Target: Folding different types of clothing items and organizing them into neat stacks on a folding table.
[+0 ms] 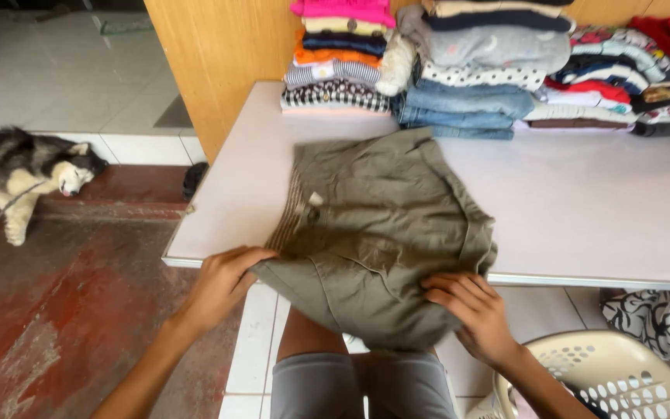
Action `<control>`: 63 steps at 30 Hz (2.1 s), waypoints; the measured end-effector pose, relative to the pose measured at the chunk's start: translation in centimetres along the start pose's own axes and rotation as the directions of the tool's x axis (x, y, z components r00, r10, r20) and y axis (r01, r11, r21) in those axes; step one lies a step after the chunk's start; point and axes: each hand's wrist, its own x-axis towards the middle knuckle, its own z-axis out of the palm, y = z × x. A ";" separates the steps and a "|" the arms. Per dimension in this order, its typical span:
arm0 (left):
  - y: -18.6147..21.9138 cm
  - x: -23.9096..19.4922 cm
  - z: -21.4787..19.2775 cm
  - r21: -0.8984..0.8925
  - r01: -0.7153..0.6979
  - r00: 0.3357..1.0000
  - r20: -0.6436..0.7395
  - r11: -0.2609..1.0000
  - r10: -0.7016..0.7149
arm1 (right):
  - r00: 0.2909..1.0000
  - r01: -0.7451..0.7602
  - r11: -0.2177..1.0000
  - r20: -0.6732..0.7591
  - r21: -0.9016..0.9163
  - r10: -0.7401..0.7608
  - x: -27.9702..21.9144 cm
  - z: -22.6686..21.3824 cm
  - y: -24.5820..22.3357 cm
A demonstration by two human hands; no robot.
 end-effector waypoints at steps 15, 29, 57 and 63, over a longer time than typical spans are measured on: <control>15.6 14.2 -15.4 -0.824 0.444 0.728 0.103 0.352 -0.678 | 0.503 -0.604 0.365 -0.016 0.708 0.864 11.6 -16.8 0.6; -15.0 27.9 9.3 0.543 0.238 0.963 -0.023 0.806 -0.269 | 0.562 -0.795 0.501 -0.101 -0.342 0.821 11.4 6.4 27.6; -18.6 27.6 6.1 0.455 0.330 0.734 0.426 0.827 -0.528 | 0.573 -0.449 0.856 0.652 -0.258 0.497 21.1 14.0 27.9; -21.1 30.4 7.1 0.574 0.289 0.780 0.322 0.766 -0.536 | 0.570 -0.429 0.851 0.639 -0.304 0.516 22.3 16.1 31.4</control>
